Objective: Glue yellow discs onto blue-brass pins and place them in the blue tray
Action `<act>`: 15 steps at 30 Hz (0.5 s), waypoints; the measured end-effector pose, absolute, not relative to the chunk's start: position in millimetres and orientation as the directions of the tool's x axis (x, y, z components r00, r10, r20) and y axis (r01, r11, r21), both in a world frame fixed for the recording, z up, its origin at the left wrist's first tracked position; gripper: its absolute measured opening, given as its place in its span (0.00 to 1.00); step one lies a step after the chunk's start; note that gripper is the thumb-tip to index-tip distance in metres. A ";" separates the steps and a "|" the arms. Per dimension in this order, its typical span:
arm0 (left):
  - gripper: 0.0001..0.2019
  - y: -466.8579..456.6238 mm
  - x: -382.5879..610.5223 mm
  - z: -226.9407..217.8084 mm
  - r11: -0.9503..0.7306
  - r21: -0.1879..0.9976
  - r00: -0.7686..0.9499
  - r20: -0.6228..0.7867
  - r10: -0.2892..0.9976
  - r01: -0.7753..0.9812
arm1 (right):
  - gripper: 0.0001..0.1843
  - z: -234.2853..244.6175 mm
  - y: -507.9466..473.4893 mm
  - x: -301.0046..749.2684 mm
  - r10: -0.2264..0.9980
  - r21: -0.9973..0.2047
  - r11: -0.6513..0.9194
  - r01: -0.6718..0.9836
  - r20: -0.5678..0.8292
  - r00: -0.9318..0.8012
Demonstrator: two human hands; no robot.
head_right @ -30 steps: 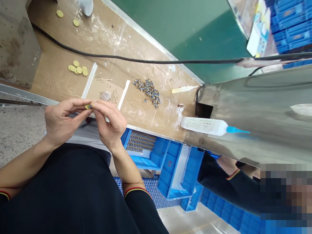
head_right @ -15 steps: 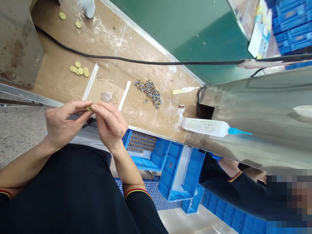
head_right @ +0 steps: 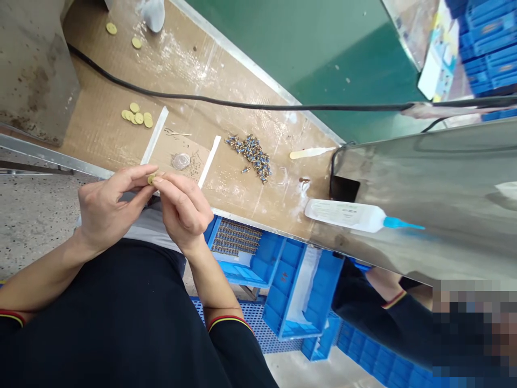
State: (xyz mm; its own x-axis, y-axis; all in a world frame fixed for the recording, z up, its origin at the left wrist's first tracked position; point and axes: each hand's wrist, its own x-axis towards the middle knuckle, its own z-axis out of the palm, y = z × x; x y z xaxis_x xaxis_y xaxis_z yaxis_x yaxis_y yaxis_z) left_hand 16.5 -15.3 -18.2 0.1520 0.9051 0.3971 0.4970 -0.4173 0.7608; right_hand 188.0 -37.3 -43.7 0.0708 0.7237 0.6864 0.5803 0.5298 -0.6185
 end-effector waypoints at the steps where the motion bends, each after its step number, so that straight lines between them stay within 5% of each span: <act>1: 0.14 -15.7 16.8 -17.6 -0.421 0.759 0.148 0.404 0.903 0.496 | 0.29 -44.8 -37.7 188.3 0.727 -0.626 0.533 0.569 0.683 0.071; 15: 0.16 -18.1 21.5 -11.3 -0.402 0.810 0.159 0.371 0.915 0.427 | 0.27 -38.7 -36.7 188.3 0.658 -0.569 0.552 0.610 0.746 0.101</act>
State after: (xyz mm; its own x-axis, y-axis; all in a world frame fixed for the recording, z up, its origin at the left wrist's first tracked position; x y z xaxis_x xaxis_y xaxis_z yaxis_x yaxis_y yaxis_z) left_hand 21.5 -18.1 -11.3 0.1587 0.9151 0.3707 0.4275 -0.4022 0.8097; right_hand 188.3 -36.7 -38.7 0.1006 0.6578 0.7464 0.6102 0.5517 -0.5685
